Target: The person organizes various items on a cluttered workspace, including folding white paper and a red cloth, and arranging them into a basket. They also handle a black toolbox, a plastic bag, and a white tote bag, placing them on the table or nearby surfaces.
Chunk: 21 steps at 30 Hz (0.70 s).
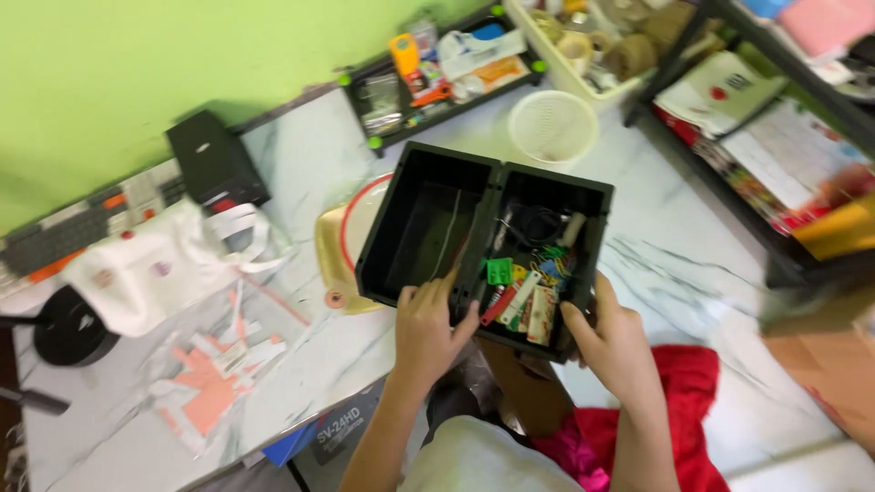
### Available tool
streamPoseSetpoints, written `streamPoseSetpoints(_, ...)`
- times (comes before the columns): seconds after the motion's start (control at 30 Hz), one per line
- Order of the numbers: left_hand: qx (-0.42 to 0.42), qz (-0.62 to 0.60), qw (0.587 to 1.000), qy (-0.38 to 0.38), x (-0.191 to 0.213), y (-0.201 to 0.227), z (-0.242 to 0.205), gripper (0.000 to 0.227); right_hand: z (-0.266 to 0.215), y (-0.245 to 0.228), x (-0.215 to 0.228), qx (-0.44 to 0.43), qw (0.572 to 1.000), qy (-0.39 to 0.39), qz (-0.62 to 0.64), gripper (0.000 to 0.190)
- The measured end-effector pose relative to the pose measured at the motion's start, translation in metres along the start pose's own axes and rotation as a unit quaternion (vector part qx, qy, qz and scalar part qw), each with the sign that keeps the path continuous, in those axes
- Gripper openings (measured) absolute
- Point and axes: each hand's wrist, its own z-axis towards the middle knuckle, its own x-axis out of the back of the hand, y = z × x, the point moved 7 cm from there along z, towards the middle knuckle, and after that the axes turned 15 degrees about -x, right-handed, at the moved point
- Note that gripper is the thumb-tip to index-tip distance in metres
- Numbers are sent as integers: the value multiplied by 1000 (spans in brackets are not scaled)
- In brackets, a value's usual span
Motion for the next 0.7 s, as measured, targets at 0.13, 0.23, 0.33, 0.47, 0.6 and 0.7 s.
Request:
streamPoseSetpoints(0.13, 54, 53, 996, 40, 27, -68, -9, 49, 45, -55, -69, 72, 996, -45, -1, 53)
streamPoseSetpoints(0.23, 68, 108, 989, 77, 51, -115, -4, 45, 73, -91, -118, 99, 991, -88, 19, 54)
streamPoseSetpoints(0.33, 72, 136, 984, 90, 70, -152, -3, 42, 89, -109, -158, 105, 985, -132, 24, 55)
streamPoseSetpoints(0.47, 90, 134, 983, 89, 77, -191, -11, 41, 98, -125, -190, 106, 980, -162, 44, 56)
streamPoseSetpoints(0.6, 95, 127, 982, 101, 70, -215, -24, 41, 110, -124, -204, 106, 974, -190, 69, 54)
streamPoseSetpoints(0.7, 93, 120, 983, 105, 65, -227, -30, 42, 108, -126, -205, 111, 973, -188, 79, 52)
